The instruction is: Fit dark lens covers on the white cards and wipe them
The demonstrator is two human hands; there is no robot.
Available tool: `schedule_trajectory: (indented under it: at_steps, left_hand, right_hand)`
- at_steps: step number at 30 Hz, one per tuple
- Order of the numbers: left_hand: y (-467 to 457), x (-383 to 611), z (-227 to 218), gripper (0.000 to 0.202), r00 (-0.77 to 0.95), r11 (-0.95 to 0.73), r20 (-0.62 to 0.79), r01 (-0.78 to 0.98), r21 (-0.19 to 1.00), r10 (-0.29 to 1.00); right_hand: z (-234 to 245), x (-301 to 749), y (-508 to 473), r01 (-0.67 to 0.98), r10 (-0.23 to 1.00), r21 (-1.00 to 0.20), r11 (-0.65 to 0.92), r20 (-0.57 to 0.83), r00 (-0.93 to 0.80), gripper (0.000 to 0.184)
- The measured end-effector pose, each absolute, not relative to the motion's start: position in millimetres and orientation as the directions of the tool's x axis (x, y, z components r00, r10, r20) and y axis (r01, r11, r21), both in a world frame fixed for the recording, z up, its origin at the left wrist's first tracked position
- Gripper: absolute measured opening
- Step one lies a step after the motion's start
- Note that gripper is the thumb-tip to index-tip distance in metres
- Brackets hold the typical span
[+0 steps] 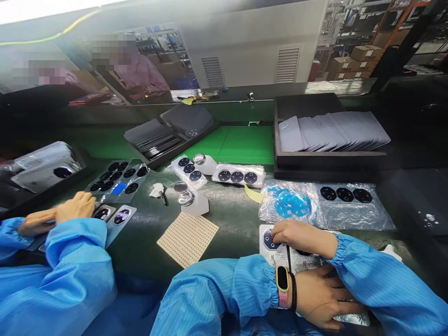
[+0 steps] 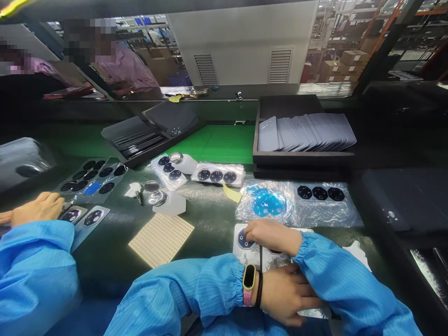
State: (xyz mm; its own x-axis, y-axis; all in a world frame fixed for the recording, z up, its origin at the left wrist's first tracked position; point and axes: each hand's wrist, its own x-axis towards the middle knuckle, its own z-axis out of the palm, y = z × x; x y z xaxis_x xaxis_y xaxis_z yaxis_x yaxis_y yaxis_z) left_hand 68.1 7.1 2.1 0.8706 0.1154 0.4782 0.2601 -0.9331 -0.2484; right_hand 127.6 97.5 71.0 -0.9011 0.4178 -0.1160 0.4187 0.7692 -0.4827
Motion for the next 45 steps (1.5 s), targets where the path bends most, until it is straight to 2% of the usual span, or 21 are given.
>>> schedule_trajectory:
  at_steps: [3, 6, 10, 14, 19, 24, 29, 34, 36, 40, 45]
  left_hand:
    - [12.1, 63.6, 6.2, 0.050, 0.909, -0.960, 0.416, 0.147, -0.237, 0.036]
    - [16.3, 60.3, 9.0, 0.046, 0.909, -0.975, 0.416, 0.070, -0.212, -0.026]
    - [13.7, 61.5, 9.5, 0.043, 0.916, -0.970, 0.399, 0.127, -0.208, 0.035]
    - [8.5, 64.8, 9.4, 0.054, 0.924, -0.956, 0.368, 0.197, -0.215, 0.108]
    - [8.1, 66.4, 10.5, 0.058, 0.913, -0.953, 0.392, 0.210, -0.220, 0.110]
    - [9.8, 67.9, 6.1, 0.050, 0.921, -0.975, 0.382, 0.149, -0.167, 0.076]
    - [12.5, 68.5, 7.9, 0.046, 0.928, -0.985, 0.369, 0.100, -0.144, 0.040]
    - [16.0, 66.3, 23.6, 0.048, 0.975, -0.992, 0.221, 0.053, -0.118, 0.026]
    - [16.4, 65.8, 26.0, 0.050, 0.981, -0.995, 0.191, 0.044, -0.093, 0.026]
    - [14.4, 66.8, 17.6, 0.048, 0.972, -0.998, 0.230, 0.063, -0.028, 0.055]
    - [9.5, 69.0, 2.7, 0.049, 0.977, -0.991, 0.178, 0.098, 0.093, 0.113]
  right_hand:
    - [71.5, 124.5, 99.4, 0.429, 0.445, -0.481, 0.764, -0.088, -0.891, 0.031]
    - [69.6, 121.9, 102.2, 0.455, 0.477, -0.508, 0.731, -0.097, -0.874, 0.028]
    - [68.8, 118.5, 105.9, 0.532, 0.545, -0.516, 0.672, -0.142, -0.826, 0.024]
    - [69.4, 114.4, 106.0, 0.618, 0.635, -0.521, 0.589, -0.173, -0.752, 0.023]
    - [69.8, 108.8, 102.1, 0.718, 0.746, -0.529, 0.452, -0.216, -0.629, 0.023]
    - [71.9, 104.5, 100.6, 0.764, 0.813, -0.543, 0.348, -0.230, -0.535, 0.020]
    - [72.3, 100.1, 102.4, 0.772, 0.862, -0.568, 0.286, -0.201, -0.466, 0.022]
    - [71.1, 98.0, 103.4, 0.755, 0.890, -0.612, 0.235, -0.177, -0.420, 0.022]
    - [69.7, 98.0, 103.8, 0.744, 0.901, -0.630, 0.221, -0.161, -0.404, 0.021]
    - [66.0, 98.8, 105.6, 0.710, 0.916, -0.668, 0.222, -0.108, -0.387, 0.021]
    - [68.8, 106.8, 113.3, 0.679, 0.945, -0.690, 0.252, 0.025, -0.325, 0.020]
